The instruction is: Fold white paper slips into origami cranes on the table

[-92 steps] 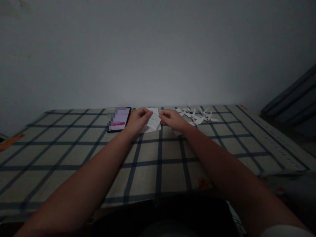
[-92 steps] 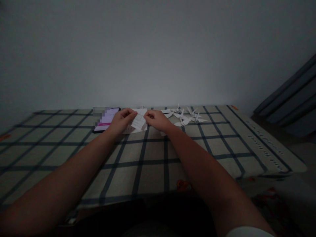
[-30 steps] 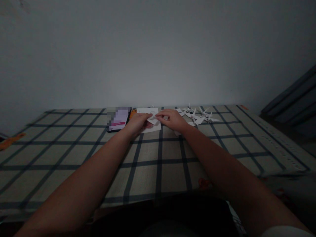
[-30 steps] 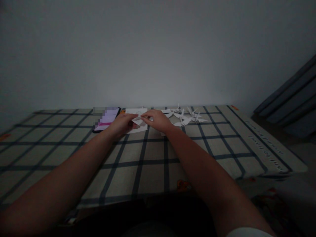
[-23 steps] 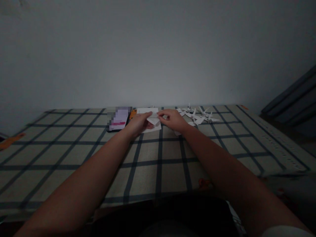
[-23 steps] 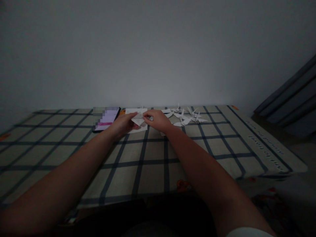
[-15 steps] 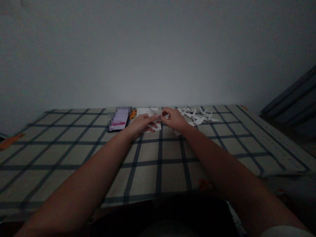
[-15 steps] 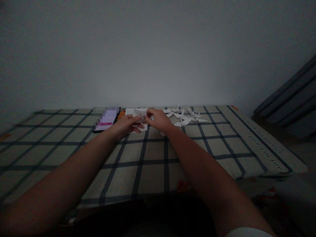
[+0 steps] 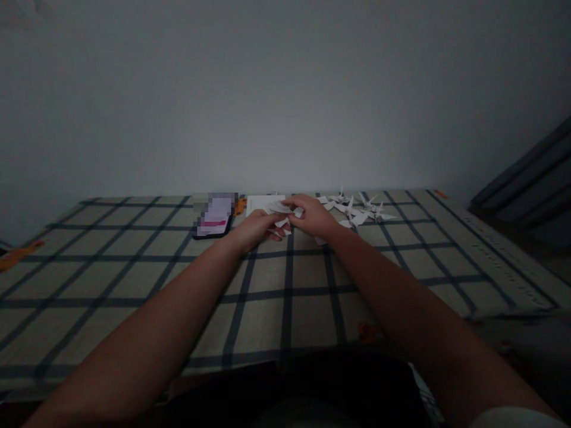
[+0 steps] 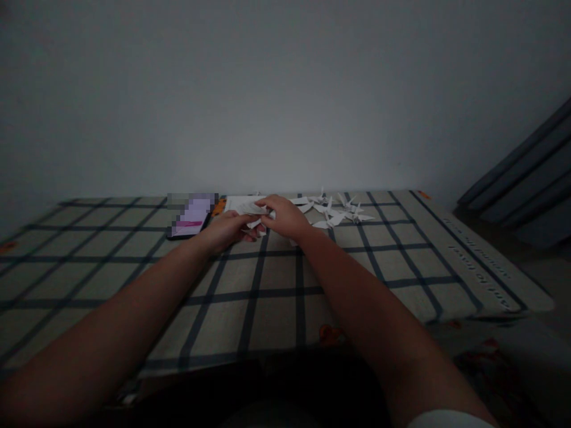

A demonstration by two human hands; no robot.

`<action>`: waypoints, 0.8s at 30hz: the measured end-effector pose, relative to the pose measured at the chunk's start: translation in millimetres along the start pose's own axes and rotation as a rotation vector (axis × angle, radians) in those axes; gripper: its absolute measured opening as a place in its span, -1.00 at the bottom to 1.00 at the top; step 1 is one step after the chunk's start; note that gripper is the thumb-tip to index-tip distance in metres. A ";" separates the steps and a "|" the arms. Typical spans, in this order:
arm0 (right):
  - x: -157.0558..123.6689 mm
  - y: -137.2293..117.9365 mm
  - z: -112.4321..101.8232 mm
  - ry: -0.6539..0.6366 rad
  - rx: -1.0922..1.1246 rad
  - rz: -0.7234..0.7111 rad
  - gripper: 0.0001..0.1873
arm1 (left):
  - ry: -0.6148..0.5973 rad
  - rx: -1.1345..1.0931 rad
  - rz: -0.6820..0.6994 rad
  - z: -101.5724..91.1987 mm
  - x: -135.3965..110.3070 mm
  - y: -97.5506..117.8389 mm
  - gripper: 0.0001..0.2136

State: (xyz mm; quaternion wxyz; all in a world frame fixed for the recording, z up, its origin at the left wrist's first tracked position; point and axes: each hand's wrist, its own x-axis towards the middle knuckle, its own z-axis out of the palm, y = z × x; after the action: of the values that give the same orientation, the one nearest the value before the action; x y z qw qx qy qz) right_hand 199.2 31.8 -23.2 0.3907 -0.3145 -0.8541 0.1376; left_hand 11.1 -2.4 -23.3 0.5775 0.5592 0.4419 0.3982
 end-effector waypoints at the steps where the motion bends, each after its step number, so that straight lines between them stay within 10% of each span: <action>1: 0.4 0.5 0.4 -0.021 -0.023 -0.010 -0.66 | -0.013 0.000 -0.005 1.0 -0.4 0.3 -0.75; 11: 1.8 -2.2 0.9 -0.119 -0.262 -0.023 -0.74 | 0.156 -0.077 -0.019 10.0 4.2 -3.8 -0.80; 24: 4.0 -15.7 4.3 -0.254 -0.438 0.005 -0.66 | 0.058 -0.178 0.009 13.3 4.4 -5.6 -0.72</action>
State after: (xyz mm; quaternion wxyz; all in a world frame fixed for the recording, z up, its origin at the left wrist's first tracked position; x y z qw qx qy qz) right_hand 187.2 22.4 -16.1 0.2023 -0.3741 -0.9050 -0.0114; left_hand 24.9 -2.5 -29.4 0.6102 0.4955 0.4189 0.4546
